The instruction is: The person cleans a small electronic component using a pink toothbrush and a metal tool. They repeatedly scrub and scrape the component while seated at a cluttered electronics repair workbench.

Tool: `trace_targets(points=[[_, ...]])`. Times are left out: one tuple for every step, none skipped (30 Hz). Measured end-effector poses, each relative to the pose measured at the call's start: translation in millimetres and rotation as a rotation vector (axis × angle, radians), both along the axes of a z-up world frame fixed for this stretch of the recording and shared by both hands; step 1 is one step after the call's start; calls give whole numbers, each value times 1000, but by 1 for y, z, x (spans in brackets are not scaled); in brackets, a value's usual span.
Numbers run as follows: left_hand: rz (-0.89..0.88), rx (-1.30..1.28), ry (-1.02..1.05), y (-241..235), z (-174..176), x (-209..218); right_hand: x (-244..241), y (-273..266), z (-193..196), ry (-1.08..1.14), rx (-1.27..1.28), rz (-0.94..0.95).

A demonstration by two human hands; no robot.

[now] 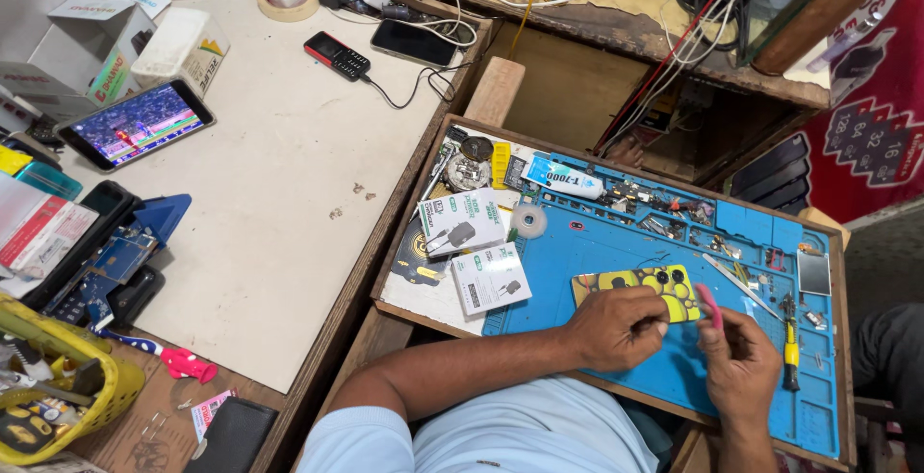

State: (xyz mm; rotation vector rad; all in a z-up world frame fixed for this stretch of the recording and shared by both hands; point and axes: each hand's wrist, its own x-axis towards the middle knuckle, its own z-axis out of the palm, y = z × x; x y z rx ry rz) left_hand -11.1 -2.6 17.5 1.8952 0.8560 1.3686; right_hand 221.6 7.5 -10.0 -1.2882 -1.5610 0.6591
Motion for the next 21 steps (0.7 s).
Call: trace_targets(points=[[24,31,22,0,1,-1,-2,-2,9,-99,-4,-75],[49,61,46,0,1,-3,-4,-5,16,-208,47,-113],[47,48,85,1,1,-4,-7,-7,23,-316,98,-150],[42,36,126,2,2,-5,-11,-9,29,-423,152,-191],[38,25,166,4,2,-7,-14,-10,34,-456,174,-194],[62,57,181,6,2,-9,-17,-11,38,-489,195,-199],[86,90,197,8,1,-11,-20,-11,41,-523,217,-204],[108,122,211,11,0,-13,-22,-11,44,-531,242,-203],[111,76,238,13,-2,-14,-24,-11,45,-539,267,-202],[116,30,264,15,-4,-14,-26,-11,47,-549,291,-199],[120,-17,290,17,-5,-14,-27,-12,48,-548,298,-181],[125,28,274,17,-7,-14,-29,-13,50,-545,308,-162],[129,72,258,16,-10,-14,-31,-14,53,-542,318,-142],[135,118,241,13,-12,-14,-33,-15,55,-532,299,-109],[124,141,245,10,-14,-14,-36,-14,59,-523,280,-75],[114,164,251,8,-16,-13,-38,-11,65,-512,260,-40],[104,186,256,8,-18,-13,-41,-3,73,-553,237,-2],[94,193,269,5,-20,-14,-43,5,81,-595,205,39],[83,201,281,4,-21,-14,-48,18,89,-636,174,80],[71,197,296,1,-24,-16,-52,36,98,-704,228,165],[62,176,314,-1,-26,-16,-57,60,109,-769,284,251]])
